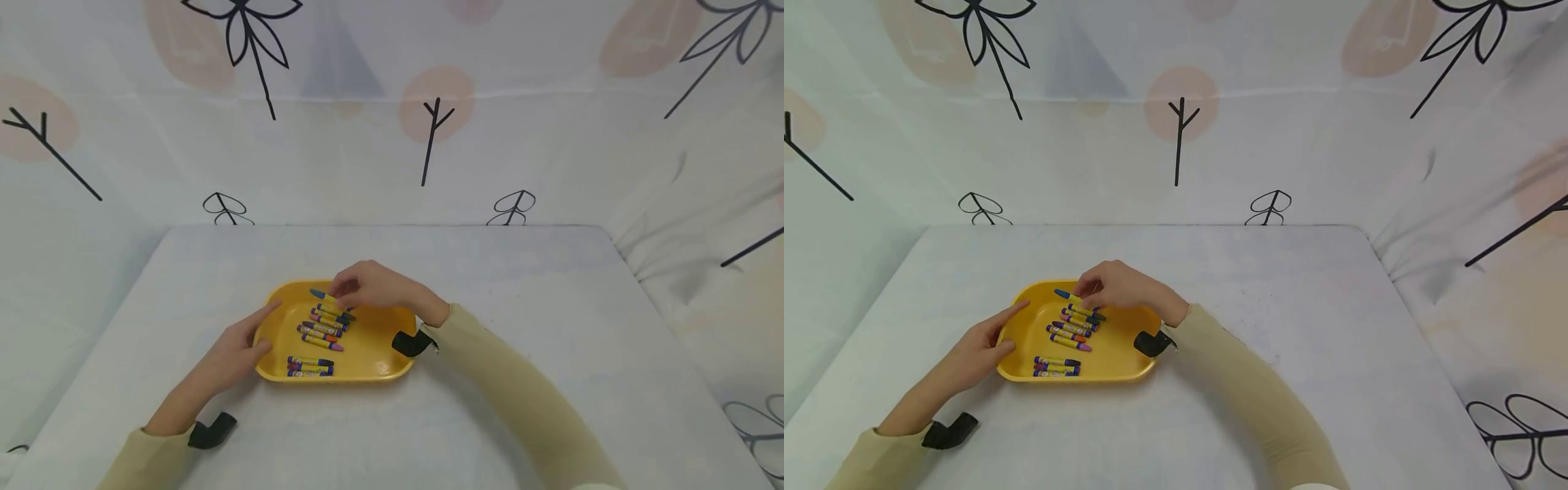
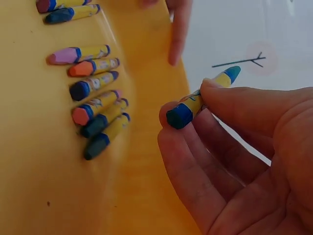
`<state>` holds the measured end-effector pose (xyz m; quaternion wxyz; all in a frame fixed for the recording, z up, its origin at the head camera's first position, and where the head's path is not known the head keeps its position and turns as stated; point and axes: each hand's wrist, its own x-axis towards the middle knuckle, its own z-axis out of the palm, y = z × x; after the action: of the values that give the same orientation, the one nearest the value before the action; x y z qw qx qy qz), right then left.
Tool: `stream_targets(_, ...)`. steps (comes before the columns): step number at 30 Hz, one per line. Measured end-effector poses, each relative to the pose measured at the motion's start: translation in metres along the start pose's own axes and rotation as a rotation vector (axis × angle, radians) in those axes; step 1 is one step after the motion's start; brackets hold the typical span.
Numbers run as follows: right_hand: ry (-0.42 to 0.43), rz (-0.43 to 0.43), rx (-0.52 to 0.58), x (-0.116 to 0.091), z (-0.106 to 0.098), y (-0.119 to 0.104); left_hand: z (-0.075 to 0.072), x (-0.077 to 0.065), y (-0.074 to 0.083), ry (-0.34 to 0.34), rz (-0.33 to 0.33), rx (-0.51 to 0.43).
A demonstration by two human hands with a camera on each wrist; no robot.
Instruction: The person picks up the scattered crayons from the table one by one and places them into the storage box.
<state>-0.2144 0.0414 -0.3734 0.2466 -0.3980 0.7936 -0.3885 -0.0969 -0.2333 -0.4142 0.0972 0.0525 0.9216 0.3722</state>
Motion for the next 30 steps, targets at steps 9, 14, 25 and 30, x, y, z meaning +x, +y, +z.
stream_targets(9, -0.021, 0.048, -0.108, 0.018, 0.016, 0.012, 0.0, 0.003, -0.002, 0.005, 0.008, -0.001)
stream_targets(14, -0.051, 0.074, -0.136, 0.021, 0.022, 0.01, 0.0, 0.003, 0.0, 0.002, 0.005, -0.012)
stream_targets(25, -0.038, 0.076, -0.12, 0.022, 0.026, 0.01, 0.001, 0.001, 0.002, 0.005, 0.007, 0.001)
stream_targets(30, -0.026, 0.067, -0.101, 0.023, 0.026, 0.011, 0.0, 0.0, 0.002, 0.0, -0.002, 0.01)
